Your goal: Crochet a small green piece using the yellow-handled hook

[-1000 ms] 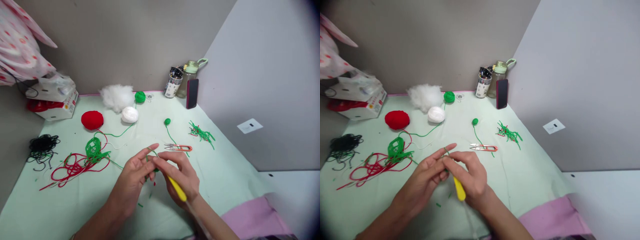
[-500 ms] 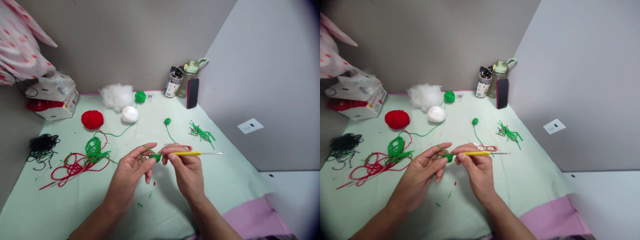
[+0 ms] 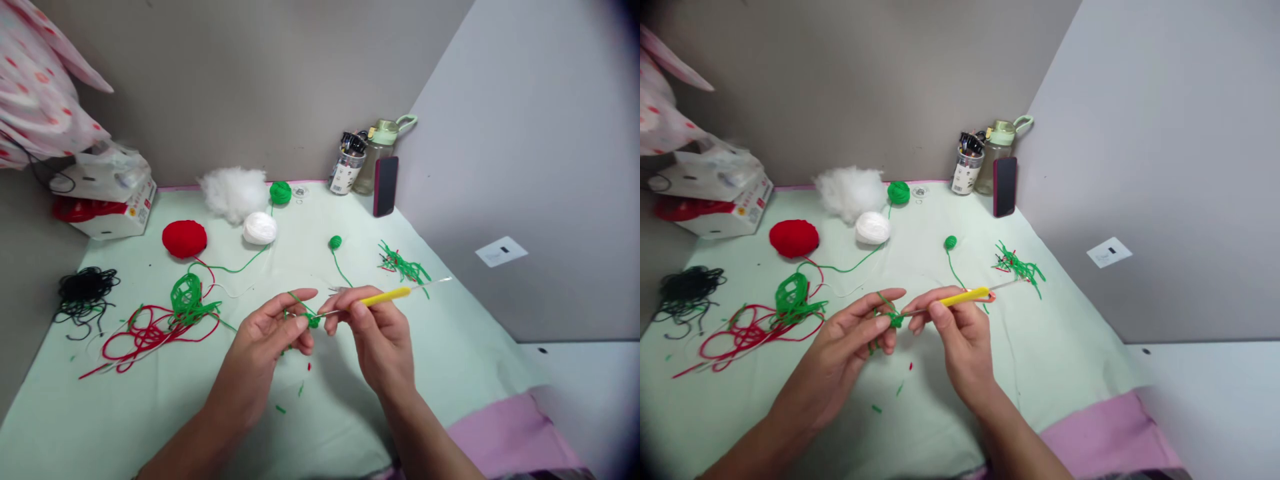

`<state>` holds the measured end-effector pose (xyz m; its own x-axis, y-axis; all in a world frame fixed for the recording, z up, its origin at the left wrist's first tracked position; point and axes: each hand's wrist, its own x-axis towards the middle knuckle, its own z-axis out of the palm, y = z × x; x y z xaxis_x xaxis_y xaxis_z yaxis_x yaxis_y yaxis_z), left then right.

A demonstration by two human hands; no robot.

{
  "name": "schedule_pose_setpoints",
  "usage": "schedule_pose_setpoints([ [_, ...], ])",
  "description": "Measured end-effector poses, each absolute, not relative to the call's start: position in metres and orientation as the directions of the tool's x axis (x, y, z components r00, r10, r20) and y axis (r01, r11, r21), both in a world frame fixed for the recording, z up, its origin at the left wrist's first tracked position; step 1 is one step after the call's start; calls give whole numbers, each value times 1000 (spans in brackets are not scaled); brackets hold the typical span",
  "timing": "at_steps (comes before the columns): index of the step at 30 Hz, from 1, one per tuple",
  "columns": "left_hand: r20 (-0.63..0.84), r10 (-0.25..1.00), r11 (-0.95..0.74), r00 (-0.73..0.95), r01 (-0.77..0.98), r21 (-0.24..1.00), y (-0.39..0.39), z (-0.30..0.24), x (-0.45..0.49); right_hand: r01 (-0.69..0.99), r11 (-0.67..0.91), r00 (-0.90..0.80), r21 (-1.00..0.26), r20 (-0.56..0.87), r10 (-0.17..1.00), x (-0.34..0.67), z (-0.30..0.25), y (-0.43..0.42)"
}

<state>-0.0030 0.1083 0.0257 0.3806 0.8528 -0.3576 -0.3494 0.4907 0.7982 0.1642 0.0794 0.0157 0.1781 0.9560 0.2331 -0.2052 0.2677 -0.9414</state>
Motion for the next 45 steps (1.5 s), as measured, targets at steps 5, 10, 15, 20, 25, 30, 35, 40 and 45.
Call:
schedule_pose_setpoints([
  [5,-288,895,393,341,-297,870,106,21,-3,215,463,115,-860,493,863,164,18,72],
  [10,-202,962,230,185,-143,963,104,20,1,536,611,-93,-582,679,728,164,17,68],
  [15,-384,854,496,351,-325,805,103,24,1,675,567,-115,-472,692,713,164,9,62],
  [20,-423,798,592,429,-428,683,108,24,-1,190,464,212,-865,497,841,162,14,72],
  [25,-363,854,501,371,-402,766,108,24,-2,29,395,189,-918,393,900,159,16,80],
  [30,-352,879,458,322,-364,811,110,24,-4,123,422,246,-898,439,864,159,19,75],
  [35,-344,885,449,315,-375,811,111,25,-4,-99,335,278,-937,297,914,164,17,76],
  [40,-330,876,452,353,-355,818,106,22,-2,-89,332,189,-939,311,931,161,15,80],
  [45,-346,868,477,356,-400,783,103,18,4,340,462,137,-819,529,838,156,9,72],
])
